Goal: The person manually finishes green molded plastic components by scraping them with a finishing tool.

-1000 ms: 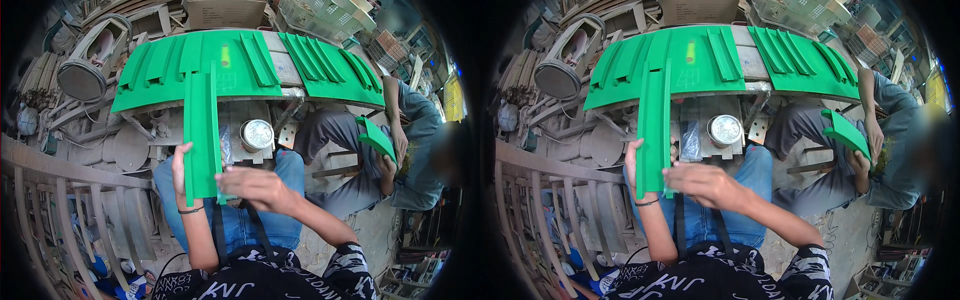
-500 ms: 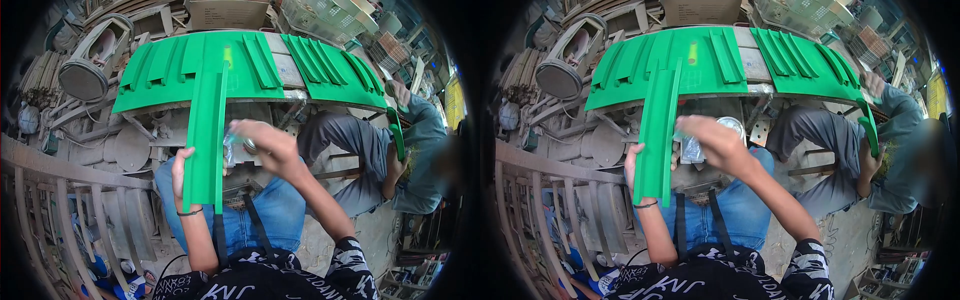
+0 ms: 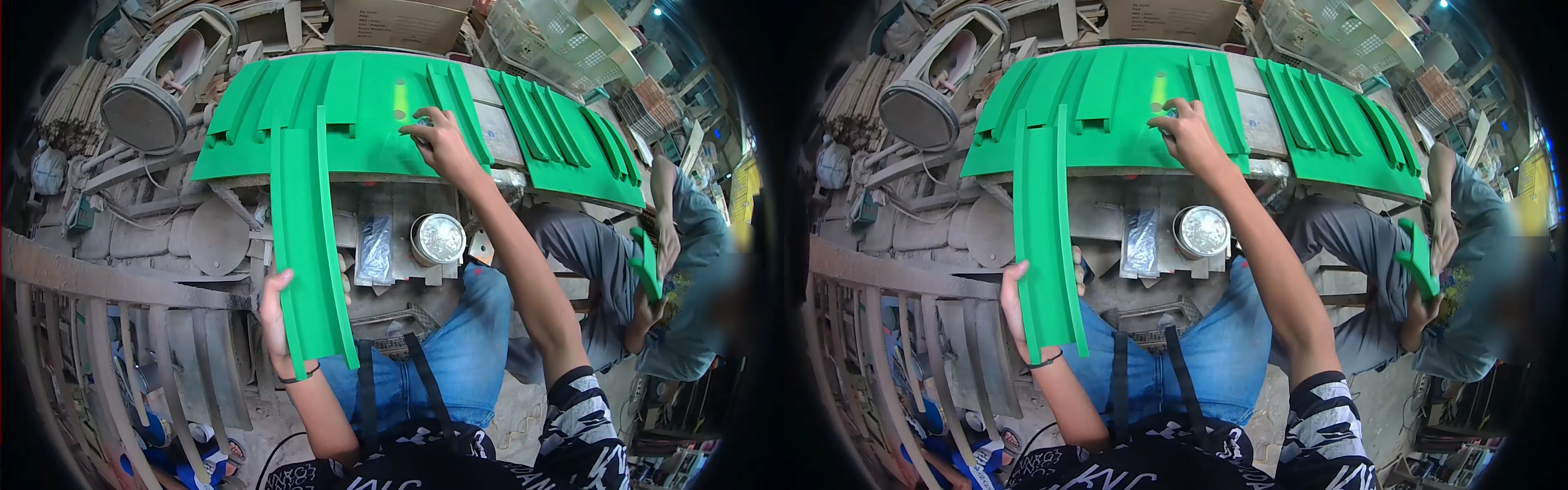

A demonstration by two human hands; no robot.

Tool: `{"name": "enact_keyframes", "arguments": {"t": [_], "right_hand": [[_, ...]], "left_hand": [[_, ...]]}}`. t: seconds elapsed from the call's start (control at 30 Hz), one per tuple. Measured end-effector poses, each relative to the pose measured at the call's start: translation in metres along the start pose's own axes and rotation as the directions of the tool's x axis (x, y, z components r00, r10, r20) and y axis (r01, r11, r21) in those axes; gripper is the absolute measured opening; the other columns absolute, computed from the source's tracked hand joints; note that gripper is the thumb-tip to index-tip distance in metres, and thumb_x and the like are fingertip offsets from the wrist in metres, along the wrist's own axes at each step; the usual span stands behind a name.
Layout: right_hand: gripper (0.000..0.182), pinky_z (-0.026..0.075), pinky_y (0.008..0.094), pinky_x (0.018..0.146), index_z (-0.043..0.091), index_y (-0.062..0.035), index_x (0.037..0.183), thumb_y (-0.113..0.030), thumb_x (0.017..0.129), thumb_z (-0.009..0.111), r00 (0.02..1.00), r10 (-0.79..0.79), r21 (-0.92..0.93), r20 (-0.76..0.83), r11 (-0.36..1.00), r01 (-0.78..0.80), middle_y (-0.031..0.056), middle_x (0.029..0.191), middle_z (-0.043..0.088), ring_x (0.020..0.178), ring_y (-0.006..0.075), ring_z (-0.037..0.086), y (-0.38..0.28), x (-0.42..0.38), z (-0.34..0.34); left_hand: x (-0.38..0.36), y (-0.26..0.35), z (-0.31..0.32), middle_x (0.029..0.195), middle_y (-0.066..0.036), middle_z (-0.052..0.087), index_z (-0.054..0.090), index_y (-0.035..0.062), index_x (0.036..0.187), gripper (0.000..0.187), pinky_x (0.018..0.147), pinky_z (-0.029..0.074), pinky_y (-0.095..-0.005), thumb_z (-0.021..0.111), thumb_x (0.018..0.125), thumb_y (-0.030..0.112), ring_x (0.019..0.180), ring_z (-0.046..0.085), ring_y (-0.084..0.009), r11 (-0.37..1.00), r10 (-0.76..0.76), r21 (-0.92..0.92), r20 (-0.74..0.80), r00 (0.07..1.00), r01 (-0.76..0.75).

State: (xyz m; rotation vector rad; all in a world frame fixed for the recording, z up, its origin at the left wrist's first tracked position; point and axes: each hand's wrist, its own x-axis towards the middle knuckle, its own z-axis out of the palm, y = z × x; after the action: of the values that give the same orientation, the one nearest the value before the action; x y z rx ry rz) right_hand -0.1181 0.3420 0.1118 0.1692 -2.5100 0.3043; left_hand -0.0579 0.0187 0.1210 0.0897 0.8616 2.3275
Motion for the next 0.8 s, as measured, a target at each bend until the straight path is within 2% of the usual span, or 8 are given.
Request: {"name": "enact_keyframes", "arguments": {"t": [0.1, 0.2, 0.33, 0.4, 0.53, 0.6, 0.73, 0.8], "right_hand": [[0.030, 0.048, 0.0397, 0.086, 0.071, -0.0127, 0.100, 0.001, 0.075, 0.066, 0.989, 0.071, -0.015, 0.127, 0.997, -0.070, 0.0140, 0.107, 0.056, 0.099, 0.0310, 0.053, 0.015, 0.009, 0.022], [0.033, 0.047, 0.0396, 0.087, 0.071, -0.0124, 0.100, 0.004, 0.071, 0.066, 0.992, 0.016, -0.030, 0.127, 0.999, -0.012, 0.0149, 0.108, 0.052, 0.101, 0.0314, 0.051, 0.024, 0.010, 0.032], [0.037, 0.047, 0.0400, 0.088, 0.071, -0.0105, 0.099, 0.005, 0.066, 0.067, 0.993, 0.004, -0.040, 0.117, 0.999, 0.001, 0.0167, 0.110, 0.048, 0.100, 0.0333, 0.048, 0.026, 0.011, 0.041], [0.037, 0.047, 0.0399, 0.088, 0.071, -0.0103, 0.099, 0.006, 0.065, 0.067, 0.993, 0.001, -0.022, 0.116, 1.000, 0.001, 0.0167, 0.109, 0.048, 0.099, 0.0329, 0.048, 0.027, 0.009, 0.045], [0.040, 0.045, 0.0399, 0.088, 0.071, -0.0125, 0.100, 0.007, 0.066, 0.068, 0.994, -0.005, 0.009, 0.107, 1.000, 0.004, 0.0162, 0.107, 0.045, 0.098, 0.0328, 0.048, 0.030, 0.006, 0.054], [0.041, 0.045, 0.0398, 0.088, 0.071, -0.0124, 0.101, 0.007, 0.066, 0.068, 0.994, -0.005, 0.002, 0.113, 1.000, 0.004, 0.0162, 0.107, 0.045, 0.098, 0.0326, 0.048, 0.029, 0.006, 0.055], [0.039, 0.047, 0.0382, 0.087, 0.073, -0.0101, 0.098, 0.008, 0.064, 0.066, 0.993, 0.012, -0.035, 0.115, 0.999, -0.008, 0.0156, 0.106, 0.048, 0.098, 0.0312, 0.048, 0.029, 0.011, 0.057], [0.039, 0.047, 0.0379, 0.087, 0.073, -0.0102, 0.098, 0.008, 0.064, 0.065, 0.994, 0.013, -0.025, 0.111, 1.000, -0.010, 0.0153, 0.106, 0.048, 0.098, 0.0311, 0.048, 0.033, 0.014, 0.058]], "left_hand": [[0.006, 0.001, -0.004, 0.108, -0.025, 0.055, 0.047, -0.0104, 0.121, 0.061, 0.066, 0.049, -0.0332, 0.044, 0.085, 0.039, 0.080, 0.056, -0.0249, 1.000, 0.018, 0.022, -0.048, 0.999, -0.017], [0.014, 0.001, -0.015, 0.107, -0.025, 0.055, 0.047, -0.0099, 0.121, 0.061, 0.065, 0.050, -0.0340, 0.044, 0.085, 0.039, 0.080, 0.057, -0.0254, 0.997, -0.028, -0.069, -0.082, 0.996, 0.022], [0.020, 0.001, -0.019, 0.107, -0.025, 0.055, 0.047, -0.0094, 0.122, 0.061, 0.064, 0.050, -0.0339, 0.042, 0.085, 0.040, 0.079, 0.056, -0.0254, 0.997, -0.040, -0.070, -0.108, 0.993, 0.033], [0.024, -0.001, -0.025, 0.106, -0.024, 0.056, 0.040, -0.0037, 0.130, 0.056, 0.066, 0.054, -0.0386, 0.043, 0.086, 0.031, 0.078, 0.060, -0.0279, 0.988, -0.044, -0.153, -0.062, 0.997, 0.034], [0.028, -0.003, -0.027, 0.105, -0.025, 0.055, 0.038, -0.0024, 0.132, 0.056, 0.065, 0.054, -0.0382, 0.043, 0.086, 0.030, 0.077, 0.060, -0.0281, 0.985, -0.048, -0.167, -0.067, 0.997, 0.037], [0.030, -0.002, -0.026, 0.105, -0.024, 0.055, 0.048, -0.0082, 0.121, 0.061, 0.063, 0.049, -0.0327, 0.041, 0.085, 0.041, 0.076, 0.056, -0.0238, 0.998, -0.045, -0.051, -0.119, 0.992, 0.039], [0.031, -0.003, -0.029, 0.104, -0.023, 0.055, 0.048, -0.0079, 0.121, 0.061, 0.062, 0.049, -0.0320, 0.041, 0.085, 0.041, 0.075, 0.055, -0.0233, 0.999, -0.040, -0.026, -0.118, 0.992, 0.037], [0.032, -0.003, -0.029, 0.104, -0.023, 0.055, 0.048, -0.0075, 0.121, 0.061, 0.061, 0.049, -0.0319, 0.041, 0.085, 0.041, 0.075, 0.055, -0.0229, 0.999, -0.039, -0.032, -0.171, 0.985, 0.034]]}}
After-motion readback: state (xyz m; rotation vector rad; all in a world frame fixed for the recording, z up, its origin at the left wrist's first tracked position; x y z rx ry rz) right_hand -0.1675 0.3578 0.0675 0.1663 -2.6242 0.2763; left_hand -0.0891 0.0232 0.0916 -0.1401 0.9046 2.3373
